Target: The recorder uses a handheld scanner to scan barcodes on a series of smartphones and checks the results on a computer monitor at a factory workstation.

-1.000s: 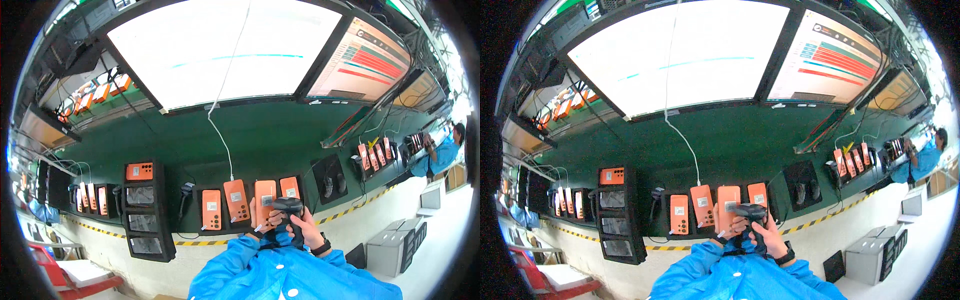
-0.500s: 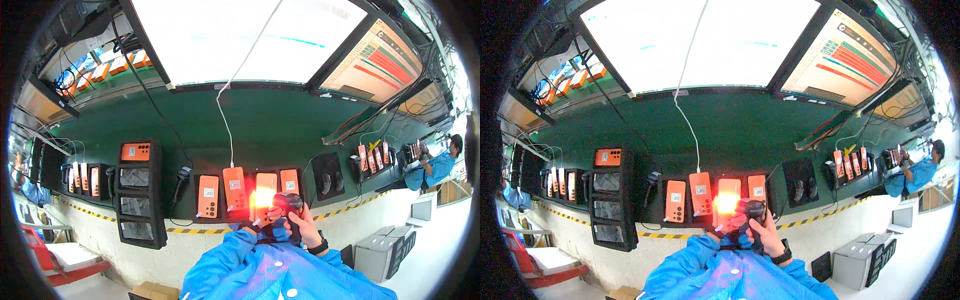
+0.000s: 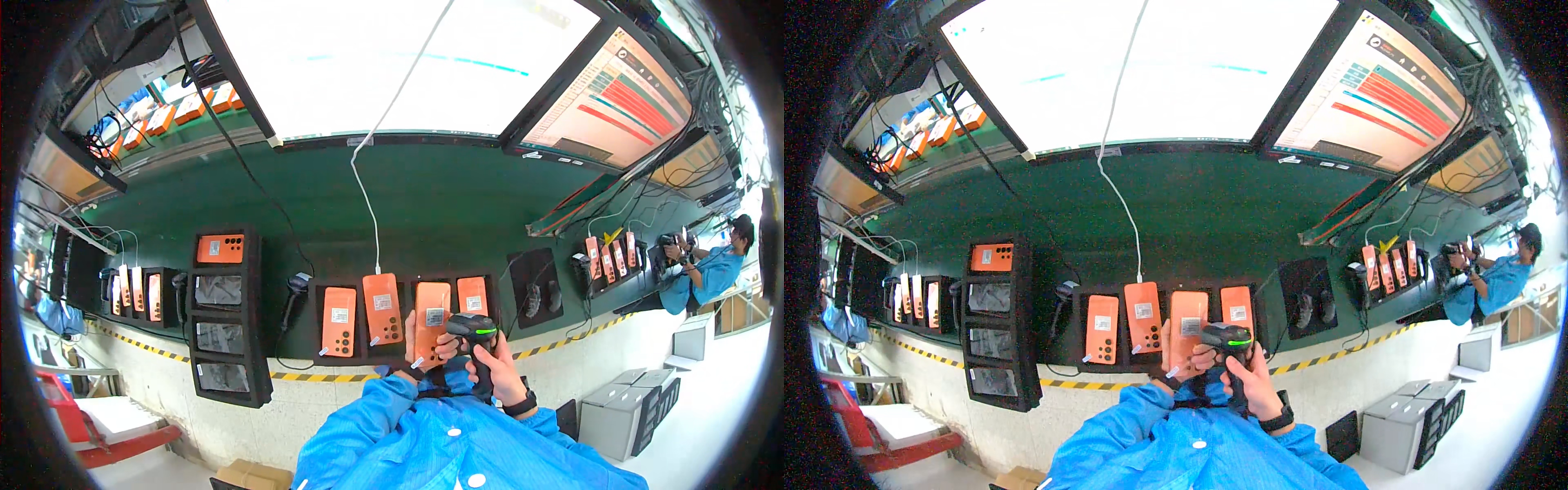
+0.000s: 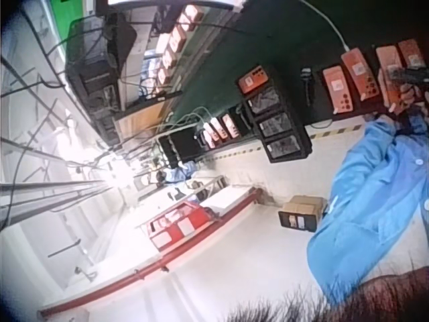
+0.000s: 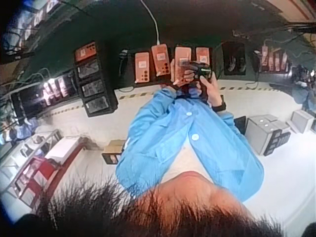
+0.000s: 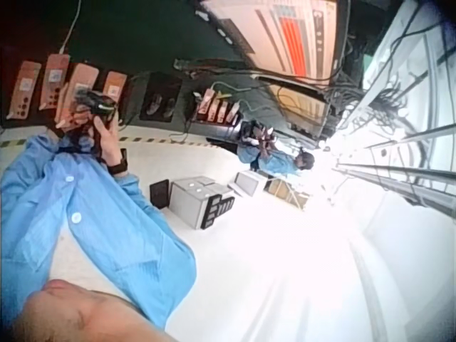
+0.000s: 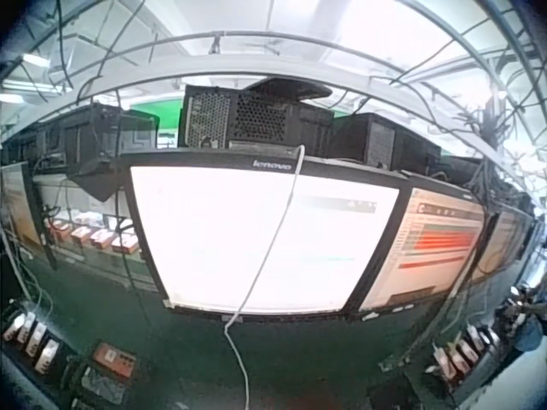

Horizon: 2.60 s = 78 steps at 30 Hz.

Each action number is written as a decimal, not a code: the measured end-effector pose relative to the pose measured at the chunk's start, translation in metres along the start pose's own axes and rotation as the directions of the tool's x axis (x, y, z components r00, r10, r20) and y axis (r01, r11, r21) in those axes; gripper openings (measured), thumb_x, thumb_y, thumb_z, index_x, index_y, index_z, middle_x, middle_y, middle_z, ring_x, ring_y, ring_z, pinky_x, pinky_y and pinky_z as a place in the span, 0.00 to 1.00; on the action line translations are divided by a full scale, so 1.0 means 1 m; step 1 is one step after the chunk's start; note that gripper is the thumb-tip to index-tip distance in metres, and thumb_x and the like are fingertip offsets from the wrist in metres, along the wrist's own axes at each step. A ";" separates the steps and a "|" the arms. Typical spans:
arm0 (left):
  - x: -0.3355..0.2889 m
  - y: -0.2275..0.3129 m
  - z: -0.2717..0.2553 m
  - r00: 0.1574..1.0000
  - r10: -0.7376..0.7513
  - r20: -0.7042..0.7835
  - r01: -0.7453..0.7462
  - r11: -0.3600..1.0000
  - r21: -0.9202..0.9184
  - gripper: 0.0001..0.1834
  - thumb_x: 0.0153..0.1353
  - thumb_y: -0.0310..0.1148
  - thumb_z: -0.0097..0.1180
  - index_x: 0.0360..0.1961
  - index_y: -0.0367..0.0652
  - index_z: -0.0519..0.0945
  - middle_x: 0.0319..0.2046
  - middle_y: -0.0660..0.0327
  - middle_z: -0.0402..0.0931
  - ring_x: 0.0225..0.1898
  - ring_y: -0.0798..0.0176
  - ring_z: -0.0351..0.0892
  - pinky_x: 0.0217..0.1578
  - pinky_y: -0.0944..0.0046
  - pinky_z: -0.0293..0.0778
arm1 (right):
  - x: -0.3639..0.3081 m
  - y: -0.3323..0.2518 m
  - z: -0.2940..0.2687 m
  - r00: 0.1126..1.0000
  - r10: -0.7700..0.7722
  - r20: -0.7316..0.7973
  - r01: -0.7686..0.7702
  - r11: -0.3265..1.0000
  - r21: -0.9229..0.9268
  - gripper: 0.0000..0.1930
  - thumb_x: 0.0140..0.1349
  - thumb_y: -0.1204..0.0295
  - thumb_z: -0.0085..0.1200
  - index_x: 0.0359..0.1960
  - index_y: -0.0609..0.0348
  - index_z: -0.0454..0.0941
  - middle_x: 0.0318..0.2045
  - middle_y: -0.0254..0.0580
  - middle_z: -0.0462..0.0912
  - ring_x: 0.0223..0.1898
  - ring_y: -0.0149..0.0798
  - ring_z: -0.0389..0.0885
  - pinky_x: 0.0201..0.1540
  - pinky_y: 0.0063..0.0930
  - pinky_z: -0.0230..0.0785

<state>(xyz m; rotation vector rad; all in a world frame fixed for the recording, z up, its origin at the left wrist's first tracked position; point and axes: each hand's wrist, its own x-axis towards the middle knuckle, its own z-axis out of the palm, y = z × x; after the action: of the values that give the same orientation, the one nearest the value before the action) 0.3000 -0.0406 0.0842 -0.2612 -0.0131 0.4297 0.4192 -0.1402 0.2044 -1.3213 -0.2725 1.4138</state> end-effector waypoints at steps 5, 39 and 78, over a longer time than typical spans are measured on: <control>-0.001 -0.001 0.002 0.998 0.038 -0.050 -0.036 0.998 0.049 0.39 0.57 0.70 0.36 0.51 0.47 0.73 0.20 0.63 0.61 0.18 0.68 0.59 0.20 0.68 0.58 | -0.002 -0.002 0.001 1.000 0.000 0.030 0.001 1.000 -0.014 0.19 0.64 0.72 0.50 0.54 0.49 0.58 0.41 0.39 0.74 0.26 0.32 0.73 0.22 0.24 0.68; 0.001 -0.009 -0.006 0.927 -0.098 -0.362 0.135 0.988 0.080 0.51 0.47 0.80 0.33 0.50 0.40 0.71 0.18 0.67 0.61 0.15 0.70 0.53 0.16 0.71 0.51 | -0.005 0.002 -0.014 0.998 -0.052 0.048 0.052 0.999 0.002 0.19 0.63 0.69 0.52 0.53 0.52 0.60 0.36 0.35 0.73 0.27 0.29 0.73 0.22 0.22 0.66; -0.035 -0.013 -0.012 1.000 -0.026 0.006 0.025 1.000 0.007 0.42 0.51 0.74 0.41 0.43 0.42 0.70 0.21 0.64 0.60 0.19 0.69 0.59 0.22 0.68 0.60 | -0.011 0.025 -0.012 0.984 0.117 0.131 -0.136 0.979 0.148 0.20 0.66 0.71 0.48 0.57 0.47 0.57 0.40 0.39 0.73 0.30 0.34 0.74 0.25 0.25 0.69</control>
<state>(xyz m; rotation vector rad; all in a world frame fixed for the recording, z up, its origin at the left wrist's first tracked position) 0.2749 -0.0696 0.0778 -0.2528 -0.0206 0.4051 0.4123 -0.1634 0.1874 -1.1422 -0.1557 1.5934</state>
